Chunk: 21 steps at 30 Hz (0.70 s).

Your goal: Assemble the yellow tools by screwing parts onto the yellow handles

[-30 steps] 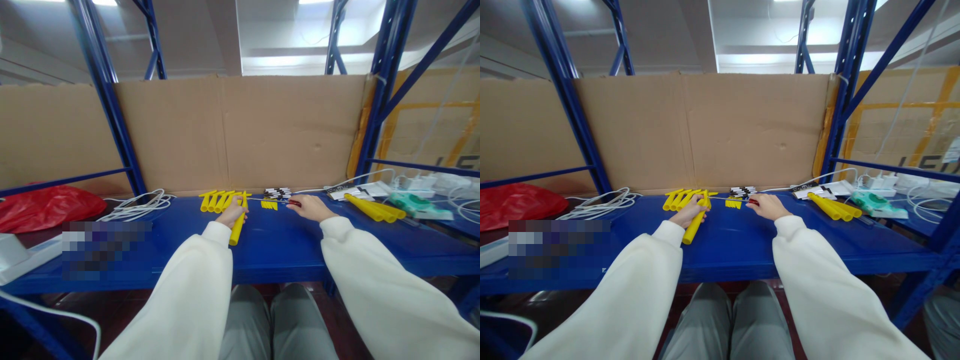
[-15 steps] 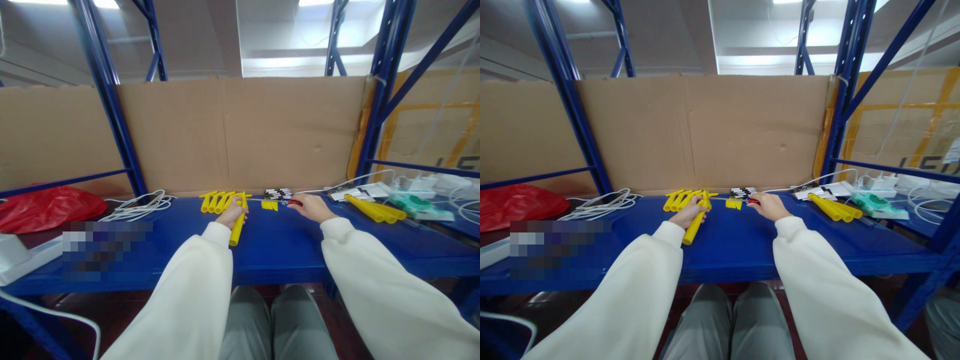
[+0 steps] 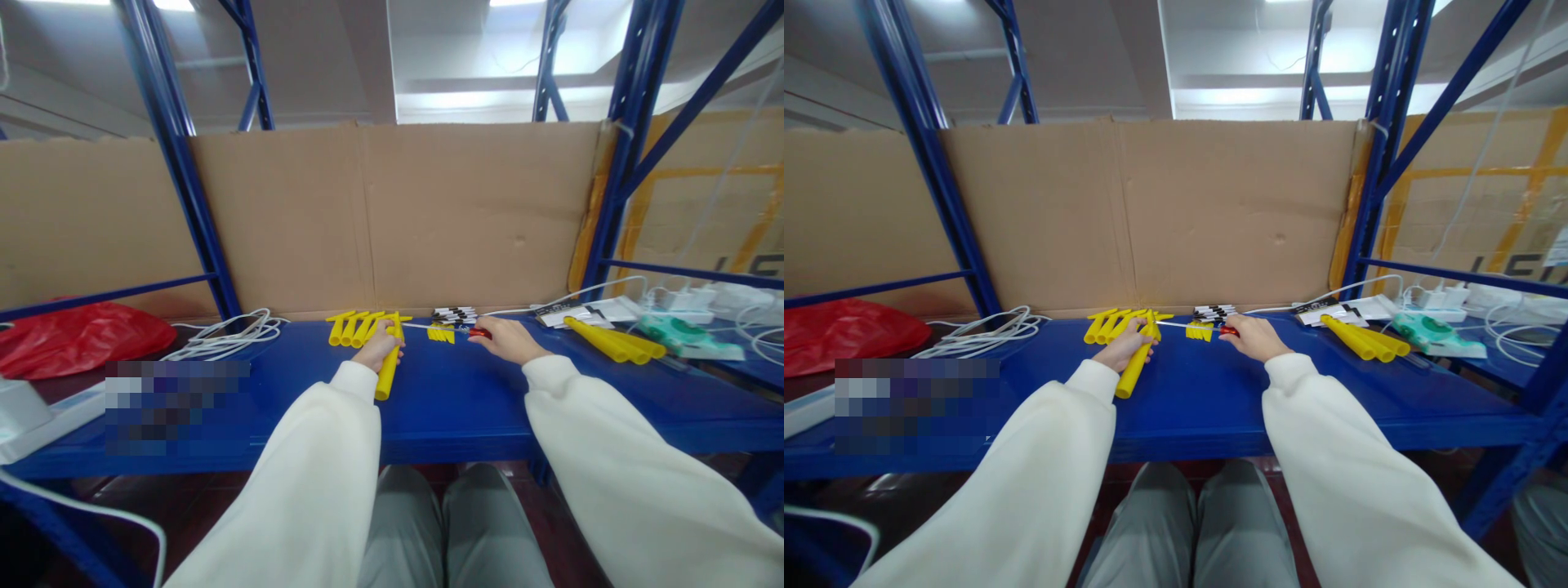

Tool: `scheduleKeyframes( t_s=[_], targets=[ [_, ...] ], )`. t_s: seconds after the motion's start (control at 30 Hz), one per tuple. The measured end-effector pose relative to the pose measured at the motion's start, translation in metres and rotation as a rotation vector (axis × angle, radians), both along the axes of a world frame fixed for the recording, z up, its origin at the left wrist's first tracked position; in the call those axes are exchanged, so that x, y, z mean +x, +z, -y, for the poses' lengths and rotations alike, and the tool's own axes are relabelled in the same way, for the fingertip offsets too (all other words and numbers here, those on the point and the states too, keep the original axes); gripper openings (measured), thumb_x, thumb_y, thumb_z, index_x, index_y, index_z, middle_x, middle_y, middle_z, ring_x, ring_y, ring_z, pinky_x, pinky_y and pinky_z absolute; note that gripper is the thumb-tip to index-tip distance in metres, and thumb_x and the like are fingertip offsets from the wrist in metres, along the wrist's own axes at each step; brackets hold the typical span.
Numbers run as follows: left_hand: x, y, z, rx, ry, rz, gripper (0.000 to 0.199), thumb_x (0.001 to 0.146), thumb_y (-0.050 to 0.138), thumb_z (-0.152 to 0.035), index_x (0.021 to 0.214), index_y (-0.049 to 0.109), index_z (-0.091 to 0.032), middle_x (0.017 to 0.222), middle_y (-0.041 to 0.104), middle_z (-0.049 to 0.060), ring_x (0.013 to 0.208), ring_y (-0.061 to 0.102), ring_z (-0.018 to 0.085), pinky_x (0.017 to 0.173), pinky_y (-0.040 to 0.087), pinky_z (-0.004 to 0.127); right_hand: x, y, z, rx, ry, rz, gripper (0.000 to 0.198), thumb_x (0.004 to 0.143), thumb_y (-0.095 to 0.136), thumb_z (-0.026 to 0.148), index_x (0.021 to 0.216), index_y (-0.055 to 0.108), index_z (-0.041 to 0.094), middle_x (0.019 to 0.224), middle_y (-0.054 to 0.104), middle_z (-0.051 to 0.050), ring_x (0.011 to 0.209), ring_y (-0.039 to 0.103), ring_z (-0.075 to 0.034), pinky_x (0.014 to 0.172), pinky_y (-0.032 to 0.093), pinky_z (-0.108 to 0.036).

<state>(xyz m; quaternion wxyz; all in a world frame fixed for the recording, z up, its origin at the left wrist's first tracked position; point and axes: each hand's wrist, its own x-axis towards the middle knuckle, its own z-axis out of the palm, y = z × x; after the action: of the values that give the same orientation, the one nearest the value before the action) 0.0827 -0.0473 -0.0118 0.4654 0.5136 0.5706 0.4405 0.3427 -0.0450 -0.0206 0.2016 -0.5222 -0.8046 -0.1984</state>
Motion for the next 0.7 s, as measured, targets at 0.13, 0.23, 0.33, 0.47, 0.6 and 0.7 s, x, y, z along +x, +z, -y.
scheduleKeyframes(
  t_s=[0.13,0.23,0.33,0.47,0.6,0.7],
  targets=[
    [0.0,-0.0008,-0.0009,0.0,0.002,0.002,0.055,0.086,0.043,-0.002,0.136,0.038,-0.025,0.074,0.056,-0.002,0.045,0.048,0.007,0.039,0.04,0.015,-0.0023,0.0019,0.0031,-0.037,-0.03,-0.023,0.02,0.095,0.05,0.036,0.093,0.065,0.023,0.096,0.075,-0.008,0.086,0.069,-0.023,0.067,0.042,-0.028],
    [-0.0001,-0.0009,-0.0012,0.003,-0.002,0.006,0.055,0.086,0.043,-0.001,0.136,0.039,-0.025,0.074,0.055,-0.002,0.044,0.047,0.007,0.039,0.04,0.015,-0.0035,0.0028,0.0039,-0.06,-0.058,-0.03,0.017,0.092,0.057,0.038,0.096,0.062,0.022,0.089,0.075,-0.007,0.081,0.069,-0.024,0.063,0.04,-0.027],
    [-0.0003,-0.0007,-0.001,0.003,-0.001,0.008,0.055,0.086,0.043,-0.001,0.136,0.039,-0.024,0.074,0.056,-0.002,0.044,0.047,0.007,0.039,0.041,0.016,-0.0029,0.0029,0.0036,-0.046,-0.064,-0.016,0.014,0.09,0.058,0.033,0.099,0.06,0.022,0.089,0.075,-0.007,0.08,0.069,-0.023,0.061,0.039,-0.027],
    [-0.0014,-0.0017,-0.0024,0.006,-0.004,0.006,0.054,0.086,0.046,-0.002,0.135,0.039,-0.024,0.075,0.056,-0.002,0.044,0.047,0.007,0.04,0.04,0.016,-0.0025,0.0024,0.0042,-0.014,-0.04,0.0,0.016,0.093,0.054,0.035,0.095,0.064,0.022,0.098,0.075,-0.009,0.086,0.07,-0.024,0.065,0.041,-0.028],
    [-0.0027,-0.0033,-0.0044,0.009,-0.004,0.006,0.052,0.086,0.05,-0.004,0.133,0.041,-0.025,0.076,0.059,-0.001,0.045,0.048,0.007,0.042,0.041,0.017,-0.005,0.002,0.0055,-0.056,-0.052,-0.016,0.025,0.097,0.046,0.036,0.094,0.067,0.023,0.096,0.076,-0.008,0.086,0.07,-0.023,0.066,0.042,-0.028],
    [-0.0025,-0.0032,-0.0041,0.007,0.002,0.004,0.052,0.086,0.047,-0.003,0.134,0.04,-0.024,0.077,0.058,-0.001,0.046,0.049,0.008,0.042,0.041,0.017,-0.0061,0.0018,0.0047,-0.075,-0.066,-0.026,0.021,0.093,0.053,0.039,0.097,0.065,0.023,0.087,0.075,-0.007,0.08,0.07,-0.024,0.063,0.04,-0.028]
  ],
)
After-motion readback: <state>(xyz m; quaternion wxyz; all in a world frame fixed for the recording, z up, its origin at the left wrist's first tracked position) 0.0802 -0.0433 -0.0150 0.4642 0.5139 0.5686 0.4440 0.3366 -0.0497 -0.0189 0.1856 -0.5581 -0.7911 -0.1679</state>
